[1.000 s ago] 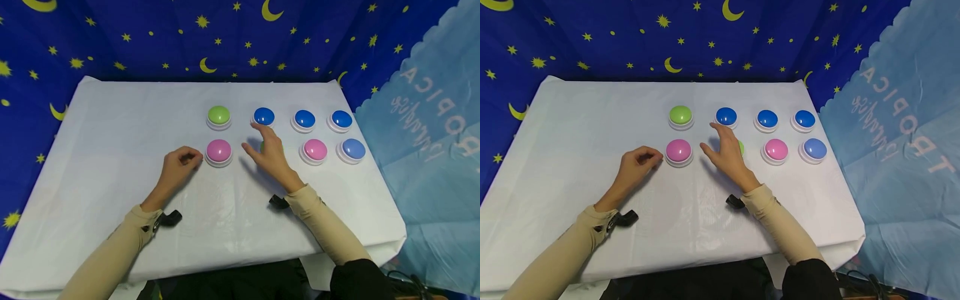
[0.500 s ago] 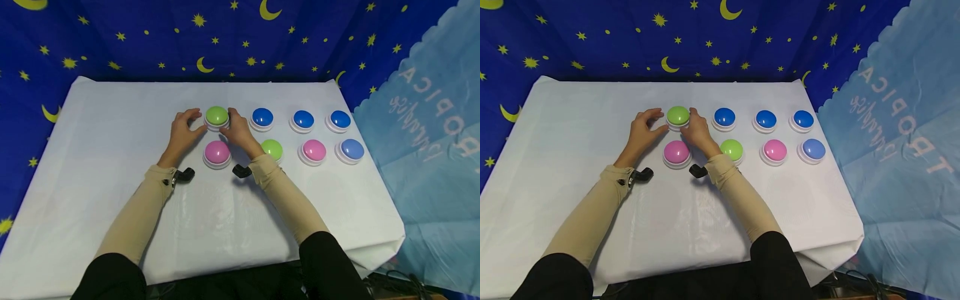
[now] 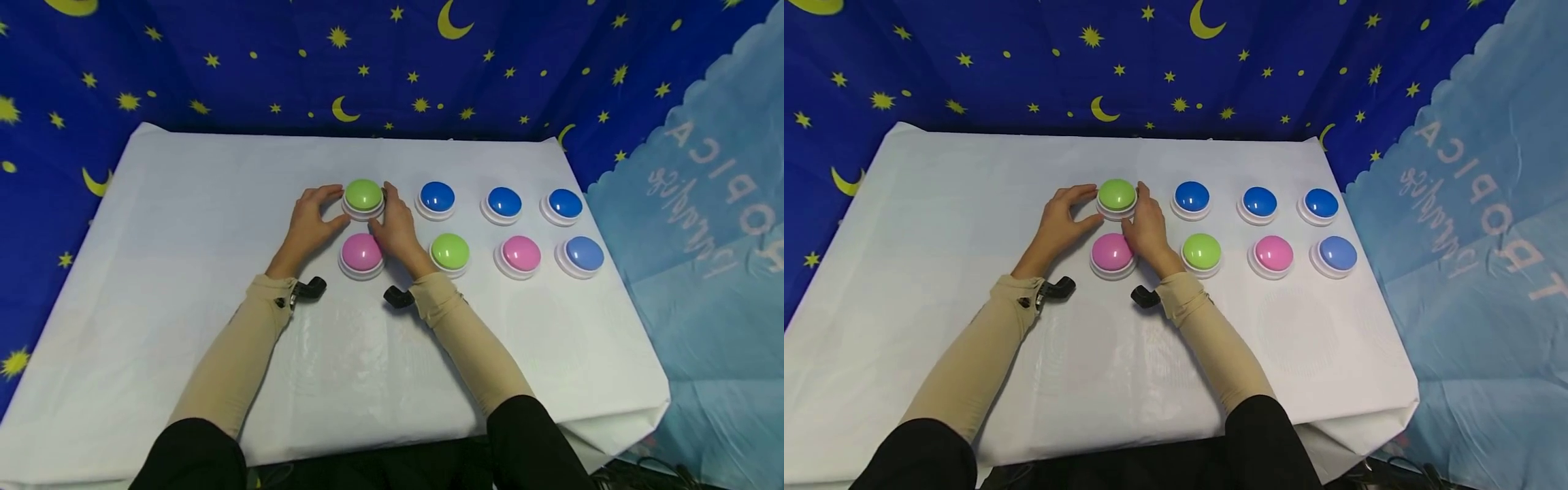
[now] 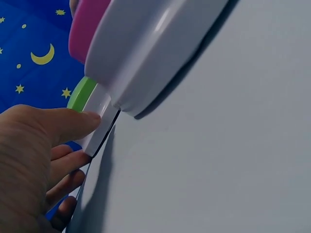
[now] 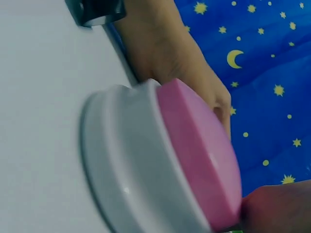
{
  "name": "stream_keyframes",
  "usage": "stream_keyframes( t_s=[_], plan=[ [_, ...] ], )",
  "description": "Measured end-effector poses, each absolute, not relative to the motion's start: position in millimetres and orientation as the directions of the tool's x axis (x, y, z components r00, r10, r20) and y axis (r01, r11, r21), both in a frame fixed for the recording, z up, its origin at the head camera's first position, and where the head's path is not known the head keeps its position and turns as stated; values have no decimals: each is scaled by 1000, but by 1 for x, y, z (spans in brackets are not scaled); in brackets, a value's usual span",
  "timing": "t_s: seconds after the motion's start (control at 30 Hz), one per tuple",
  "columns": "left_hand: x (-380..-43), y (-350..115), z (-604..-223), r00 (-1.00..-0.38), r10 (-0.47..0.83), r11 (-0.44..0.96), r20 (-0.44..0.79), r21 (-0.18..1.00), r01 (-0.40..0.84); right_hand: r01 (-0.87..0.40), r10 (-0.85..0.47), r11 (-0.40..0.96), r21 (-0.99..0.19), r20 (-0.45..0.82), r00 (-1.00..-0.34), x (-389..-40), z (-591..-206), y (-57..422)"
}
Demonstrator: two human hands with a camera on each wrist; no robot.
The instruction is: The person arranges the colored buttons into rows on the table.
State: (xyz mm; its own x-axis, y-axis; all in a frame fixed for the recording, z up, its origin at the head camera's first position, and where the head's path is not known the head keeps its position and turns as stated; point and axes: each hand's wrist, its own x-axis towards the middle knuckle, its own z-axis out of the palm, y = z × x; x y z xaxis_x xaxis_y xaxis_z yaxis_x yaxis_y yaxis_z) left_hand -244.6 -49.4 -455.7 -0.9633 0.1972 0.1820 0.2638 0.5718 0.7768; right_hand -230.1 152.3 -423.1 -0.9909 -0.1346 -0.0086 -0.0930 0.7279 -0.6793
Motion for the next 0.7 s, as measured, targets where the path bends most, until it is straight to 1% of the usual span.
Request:
stream_keyframes(
  t_s=[0.17,0.43,0.53,0.7],
  plan=[
    [-243,-57,-455,-962,199,557,186,786,268,-86,-132,704,-705,-12,-991,-230,-427,146],
    [-236,-71,-460,-969,184,564,168,789,244,-136,-183,679,-722,13,-983,-229,-426,136],
    [-230,-74,-460,-971,174,573,161,786,233,-179,-193,692,-699,59,-979,-221,-419,141],
    [-216,-82,-459,-974,152,581,168,782,225,-286,-185,682,-674,219,-958,-205,-405,173]
  ],
)
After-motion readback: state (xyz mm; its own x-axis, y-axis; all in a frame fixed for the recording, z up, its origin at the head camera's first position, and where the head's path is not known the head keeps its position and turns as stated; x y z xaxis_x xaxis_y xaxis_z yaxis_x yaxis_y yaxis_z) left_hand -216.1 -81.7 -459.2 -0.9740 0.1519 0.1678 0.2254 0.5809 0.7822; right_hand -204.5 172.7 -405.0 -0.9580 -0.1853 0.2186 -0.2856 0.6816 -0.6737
